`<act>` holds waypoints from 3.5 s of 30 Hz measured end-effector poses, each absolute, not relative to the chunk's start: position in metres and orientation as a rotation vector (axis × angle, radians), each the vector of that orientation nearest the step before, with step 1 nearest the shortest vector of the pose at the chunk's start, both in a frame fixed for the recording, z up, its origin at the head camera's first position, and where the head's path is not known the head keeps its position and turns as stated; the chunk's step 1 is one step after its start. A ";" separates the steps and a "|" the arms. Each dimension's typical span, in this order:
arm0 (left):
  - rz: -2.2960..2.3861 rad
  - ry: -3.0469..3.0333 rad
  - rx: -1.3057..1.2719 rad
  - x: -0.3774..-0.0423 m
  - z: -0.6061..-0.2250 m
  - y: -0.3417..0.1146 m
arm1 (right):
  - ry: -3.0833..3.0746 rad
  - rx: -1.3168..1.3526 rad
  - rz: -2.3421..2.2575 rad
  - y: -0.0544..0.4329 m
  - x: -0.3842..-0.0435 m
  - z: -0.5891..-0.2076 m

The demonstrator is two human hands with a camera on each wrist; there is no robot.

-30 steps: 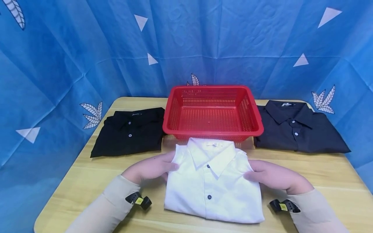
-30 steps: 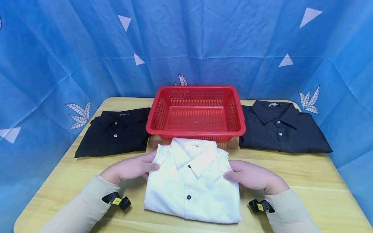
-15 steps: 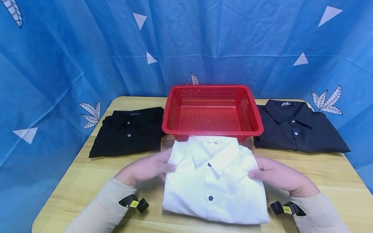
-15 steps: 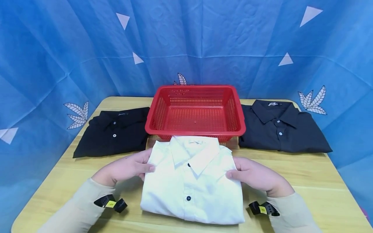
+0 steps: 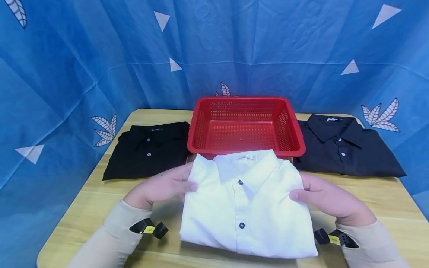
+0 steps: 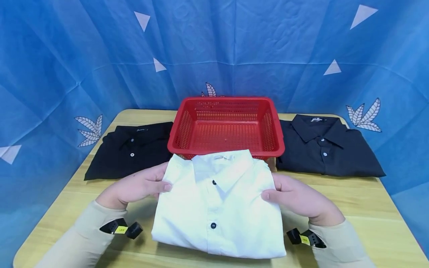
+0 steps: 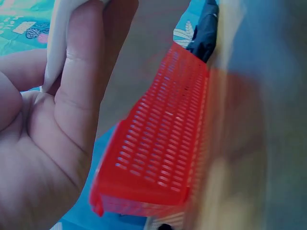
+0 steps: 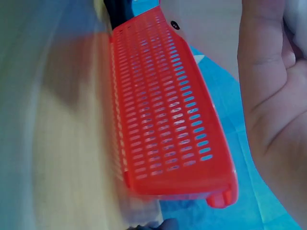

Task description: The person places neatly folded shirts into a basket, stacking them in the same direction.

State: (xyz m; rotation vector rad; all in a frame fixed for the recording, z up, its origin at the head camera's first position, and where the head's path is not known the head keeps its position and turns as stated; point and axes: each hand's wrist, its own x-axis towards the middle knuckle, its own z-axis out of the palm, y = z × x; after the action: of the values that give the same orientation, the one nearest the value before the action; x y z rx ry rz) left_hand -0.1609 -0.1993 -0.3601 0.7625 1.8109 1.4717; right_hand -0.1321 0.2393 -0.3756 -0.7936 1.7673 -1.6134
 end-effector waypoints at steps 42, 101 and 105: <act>1.419 2.395 0.375 -0.263 -0.287 -0.168 | 2.531 -0.252 -1.349 0.226 -0.236 -0.301; 0.771 2.601 0.194 -0.359 -0.360 -0.105 | 2.655 -0.126 -0.677 0.181 -0.339 -0.358; 0.773 2.602 0.171 -0.357 -0.363 -0.104 | 2.693 -0.131 -0.694 0.179 -0.334 -0.362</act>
State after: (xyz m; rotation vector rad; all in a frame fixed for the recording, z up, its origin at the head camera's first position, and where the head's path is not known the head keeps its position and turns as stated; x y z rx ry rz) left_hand -0.3568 -0.1038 -0.3631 0.1705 2.6016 0.7729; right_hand -0.3336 0.1788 -0.3615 -0.1312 2.6932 -0.6940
